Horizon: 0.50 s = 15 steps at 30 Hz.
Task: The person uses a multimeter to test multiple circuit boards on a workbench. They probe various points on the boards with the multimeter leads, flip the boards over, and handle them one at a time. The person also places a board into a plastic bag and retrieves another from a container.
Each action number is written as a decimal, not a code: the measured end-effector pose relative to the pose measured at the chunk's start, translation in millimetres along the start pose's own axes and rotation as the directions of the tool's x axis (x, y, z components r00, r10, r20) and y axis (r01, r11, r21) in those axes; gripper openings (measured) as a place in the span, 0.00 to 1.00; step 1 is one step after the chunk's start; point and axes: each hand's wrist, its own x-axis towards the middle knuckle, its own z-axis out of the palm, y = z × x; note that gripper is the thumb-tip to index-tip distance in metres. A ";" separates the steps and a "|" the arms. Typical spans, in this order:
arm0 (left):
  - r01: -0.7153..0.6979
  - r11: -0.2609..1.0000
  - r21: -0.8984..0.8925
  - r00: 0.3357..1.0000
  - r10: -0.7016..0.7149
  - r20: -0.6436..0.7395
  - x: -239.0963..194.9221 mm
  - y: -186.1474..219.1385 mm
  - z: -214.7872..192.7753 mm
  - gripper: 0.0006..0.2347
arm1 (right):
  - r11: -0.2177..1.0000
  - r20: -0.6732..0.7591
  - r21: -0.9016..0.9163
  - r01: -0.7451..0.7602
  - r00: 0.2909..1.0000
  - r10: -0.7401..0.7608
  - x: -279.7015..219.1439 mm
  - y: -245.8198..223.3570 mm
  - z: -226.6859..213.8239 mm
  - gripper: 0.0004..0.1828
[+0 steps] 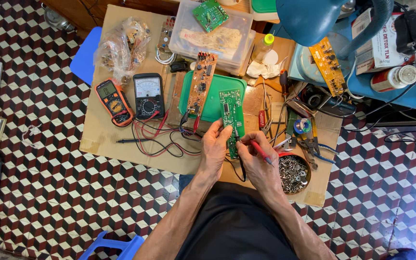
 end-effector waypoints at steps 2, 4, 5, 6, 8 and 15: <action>0.031 0.999 -0.022 0.999 -0.031 -0.006 -0.1 -0.8 0.1 0.18 | 1.000 -0.005 -0.012 0.011 1.000 -0.011 1.8 1.3 -0.8 0.09; 0.049 0.997 -0.052 0.999 -0.048 0.019 -0.9 -0.8 -0.6 0.19 | 0.999 0.000 -0.032 0.026 1.000 -0.026 3.1 2.0 -1.9 0.09; 0.059 0.997 -0.052 0.998 -0.058 0.021 -1.2 -0.7 -0.8 0.19 | 0.998 0.008 -0.047 0.035 0.999 -0.035 3.5 2.1 -2.4 0.09; 0.069 0.996 -0.051 0.997 -0.068 0.024 -1.3 -0.5 -1.3 0.19 | 0.997 0.016 -0.061 0.045 0.999 -0.044 3.7 2.1 -2.6 0.08; 0.083 0.995 -0.056 0.996 -0.082 0.029 -1.2 -0.2 -2.3 0.20 | 0.996 0.036 -0.078 0.031 0.999 -0.028 4.1 1.8 -2.8 0.09; 0.113 0.984 -0.136 0.989 -0.098 0.108 0.0 -2.9 -9.0 0.19 | 0.999 0.060 -0.042 0.032 0.998 -0.030 6.6 2.6 -2.1 0.11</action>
